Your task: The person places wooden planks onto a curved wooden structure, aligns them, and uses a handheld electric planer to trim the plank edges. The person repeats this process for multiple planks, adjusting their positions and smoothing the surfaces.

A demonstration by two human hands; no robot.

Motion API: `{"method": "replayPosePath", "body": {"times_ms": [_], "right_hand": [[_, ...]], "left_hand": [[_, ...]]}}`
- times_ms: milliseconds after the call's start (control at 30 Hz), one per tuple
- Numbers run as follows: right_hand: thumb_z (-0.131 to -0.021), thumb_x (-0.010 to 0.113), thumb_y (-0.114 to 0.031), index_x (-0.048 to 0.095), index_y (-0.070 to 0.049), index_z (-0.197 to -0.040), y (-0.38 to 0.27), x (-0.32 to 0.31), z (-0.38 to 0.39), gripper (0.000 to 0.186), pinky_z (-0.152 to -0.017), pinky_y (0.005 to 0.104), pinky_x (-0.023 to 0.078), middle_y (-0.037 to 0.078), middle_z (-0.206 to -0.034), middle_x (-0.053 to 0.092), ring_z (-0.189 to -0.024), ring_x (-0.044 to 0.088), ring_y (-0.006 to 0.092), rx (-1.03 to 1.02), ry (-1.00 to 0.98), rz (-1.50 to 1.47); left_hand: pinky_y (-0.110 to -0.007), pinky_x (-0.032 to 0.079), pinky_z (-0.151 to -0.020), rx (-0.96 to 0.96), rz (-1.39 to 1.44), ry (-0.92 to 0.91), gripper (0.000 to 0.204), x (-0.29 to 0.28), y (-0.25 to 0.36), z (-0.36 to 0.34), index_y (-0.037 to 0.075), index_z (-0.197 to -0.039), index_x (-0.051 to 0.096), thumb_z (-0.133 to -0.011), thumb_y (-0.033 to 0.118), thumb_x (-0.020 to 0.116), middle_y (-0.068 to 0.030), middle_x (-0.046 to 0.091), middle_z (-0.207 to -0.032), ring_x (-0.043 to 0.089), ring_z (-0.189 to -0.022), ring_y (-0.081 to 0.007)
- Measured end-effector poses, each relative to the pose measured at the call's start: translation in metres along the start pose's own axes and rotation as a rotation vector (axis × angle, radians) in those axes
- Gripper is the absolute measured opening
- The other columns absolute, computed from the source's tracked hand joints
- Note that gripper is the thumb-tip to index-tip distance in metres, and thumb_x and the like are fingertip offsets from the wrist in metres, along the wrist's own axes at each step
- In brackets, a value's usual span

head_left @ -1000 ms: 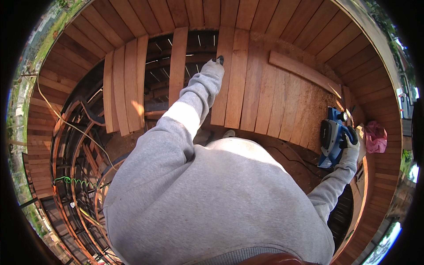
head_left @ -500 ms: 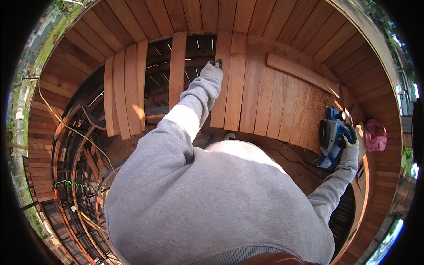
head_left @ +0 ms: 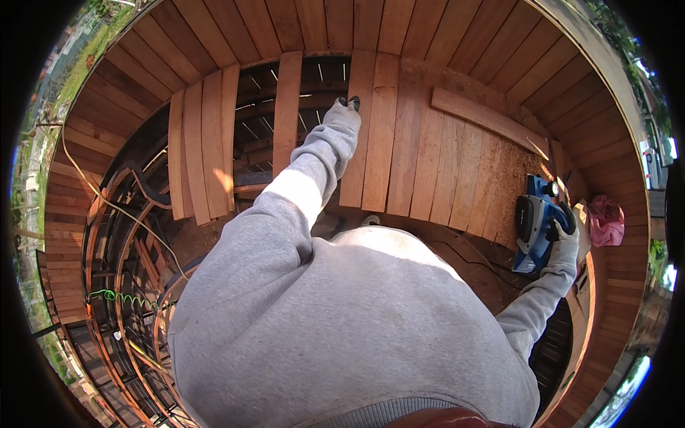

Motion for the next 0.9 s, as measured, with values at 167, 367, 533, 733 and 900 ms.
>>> {"method": "replayPosePath", "body": {"times_ms": [167, 367, 533, 733, 900], "right_hand": [[-0.083, 0.075, 0.004, 0.059, -0.007, -0.136, -0.014, 0.006, 0.01, 0.056, -0.087, 0.0297, 0.056, 0.006, -0.126, 0.066, -0.107, 0.065, 0.0153, 0.137, 0.028, 0.01], [-0.082, 0.077, 0.002, 0.062, -0.01, -0.132, -0.022, -0.001, 0.008, 0.054, -0.059, 0.0264, 0.056, 0.005, -0.11, 0.071, -0.077, 0.067, 0.0123, -0.193, 0.128, 0.221], [-0.082, 0.077, 0.001, 0.069, -0.011, -0.123, -0.081, 0.03, 0.025, 0.043, -0.057, 0.0256, 0.054, 0.004, -0.106, 0.072, -0.076, 0.065, 0.0098, -0.128, 0.239, 0.276], [-0.083, 0.076, 0.0, 0.071, -0.01, -0.122, -0.115, 0.05, 0.05, 0.041, -0.064, 0.0257, 0.055, 0.004, -0.099, 0.074, -0.079, 0.067, 0.0117, 0.085, 0.313, 0.145], [-0.084, 0.073, 0.003, 0.062, 0.002, -0.127, -0.127, 0.05, 0.08, 0.044, -0.092, 0.0304, 0.054, 0.011, -0.123, 0.068, -0.107, 0.066, 0.0182, -0.16, 0.28, -0.236]], "left_hand": [[-0.044, 0.051, -0.097, -0.018, 0.034, -0.004, 0.05, -0.01, 0.005, 0.015, 0.005, -0.135, 0.054, -0.102, 0.041, 0.049, -0.0228, 0.066, -0.124, 0.063, -0.118, -0.0365], [-0.045, 0.048, -0.101, 0.067, -0.021, -0.009, 0.053, 0.003, 0.013, -0.001, 0.002, -0.138, 0.052, -0.104, 0.041, 0.045, -0.0246, 0.062, -0.131, 0.058, -0.125, -0.0367], [-0.045, 0.051, -0.096, 0.09, -0.071, -0.06, 0.045, 0.009, 0.004, -0.027, -0.001, -0.124, 0.058, -0.103, 0.037, 0.046, -0.0255, 0.066, -0.121, 0.062, -0.117, -0.0392], [-0.045, 0.052, -0.085, 0.103, 0.151, 0.181, 0.041, -0.031, 0.004, -0.007, 0.004, -0.117, 0.061, -0.104, 0.04, 0.048, -0.022, 0.069, -0.108, 0.065, -0.105, -0.0414], [-0.035, 0.043, -0.063, 0.156, 0.653, 0.187, 0.035, -0.093, 0.044, 0.025, 0.005, -0.101, 0.062, -0.103, 0.039, 0.057, -0.0057, 0.06, -0.075, 0.049, -0.065, -0.0222]]}}
Point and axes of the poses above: each hand's wrist, its own z-axis away from the middle knuckle, its own x-axis out of the palm, y = z × x, the point moved 6 cm from there along -z, towards the middle knuckle
